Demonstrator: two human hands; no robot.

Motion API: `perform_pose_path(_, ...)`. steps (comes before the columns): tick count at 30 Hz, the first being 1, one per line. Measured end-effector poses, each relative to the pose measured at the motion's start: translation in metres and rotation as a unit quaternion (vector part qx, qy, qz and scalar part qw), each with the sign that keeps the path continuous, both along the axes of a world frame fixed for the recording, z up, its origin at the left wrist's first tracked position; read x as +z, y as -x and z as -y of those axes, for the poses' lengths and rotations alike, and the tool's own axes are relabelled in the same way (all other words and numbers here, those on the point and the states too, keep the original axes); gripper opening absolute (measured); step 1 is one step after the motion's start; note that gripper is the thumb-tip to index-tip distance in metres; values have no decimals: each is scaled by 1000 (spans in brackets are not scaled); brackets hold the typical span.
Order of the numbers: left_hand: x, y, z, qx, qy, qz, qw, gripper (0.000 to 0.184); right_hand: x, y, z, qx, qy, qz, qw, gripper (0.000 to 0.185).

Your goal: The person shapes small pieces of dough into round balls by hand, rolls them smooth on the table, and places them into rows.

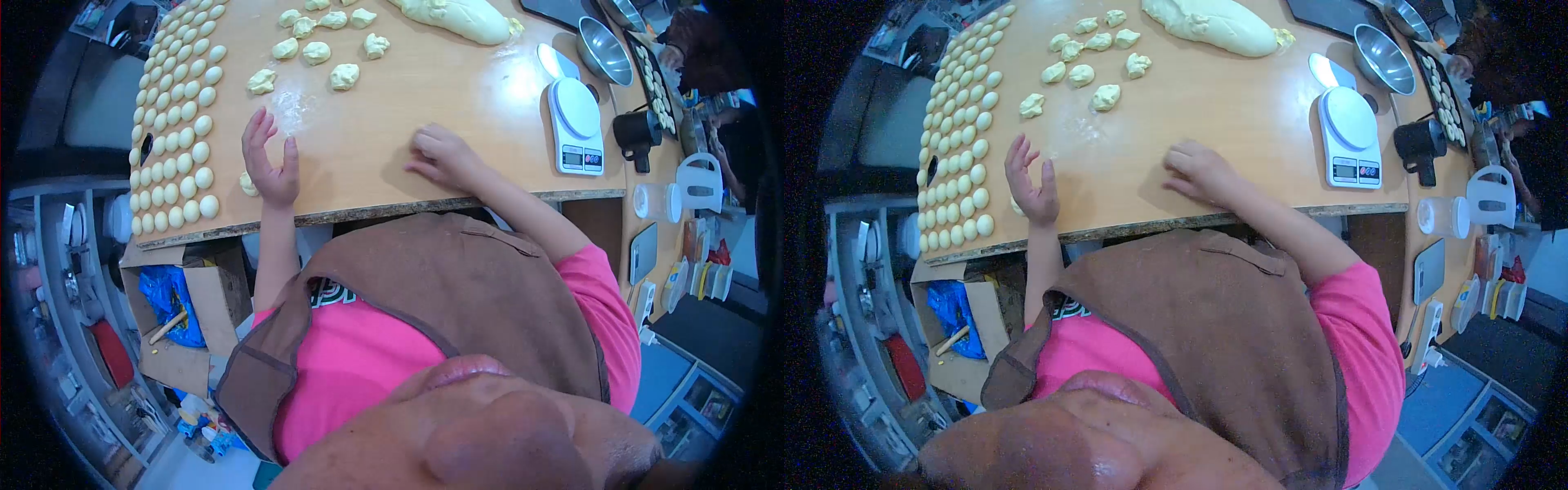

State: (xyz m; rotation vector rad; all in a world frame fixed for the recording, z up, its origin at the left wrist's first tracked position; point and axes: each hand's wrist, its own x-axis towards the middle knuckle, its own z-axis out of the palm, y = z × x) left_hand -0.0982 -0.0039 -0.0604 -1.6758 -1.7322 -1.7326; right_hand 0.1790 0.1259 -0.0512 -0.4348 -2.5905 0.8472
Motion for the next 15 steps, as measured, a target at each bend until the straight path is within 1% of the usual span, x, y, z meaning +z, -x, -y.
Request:
perform_pose_path(2,1,1,-1,10,-7,9,1000,43,-5,-18,-6,-53,4,-19,998,28)
perform_pose_path(3,1,-1,-2,14,-10,18,1000,44,-1,-18,-12,-79,-19,-2,997,28)
perform_pose_path(7,4,-7,-7,-9,-8,-5,1000,44,3,10,-16,-75,-39,-38,996,30)
perform_pose_path(9,3,-5,-4,-5,17,-20,1000,44,9,12,2,-43,16,-9,999,30)
perform_pose_path(12,1,-2,1,6,-3,3,1000,44,-2,-16,4,-37,-14,-42,998,31)
perform_pose_path(13,1,-2,0,8,-4,5,1000,44,1,-24,0,-67,-1,-17,998,32)
perform_pose_path(14,1,-2,-2,9,-7,4,1000,44,1,-22,-6,-69,0,-15,997,32)
perform_pose_path(15,1,-4,-3,7,-8,2,1000,45,1,-15,-14,-80,-30,-8,996,32)
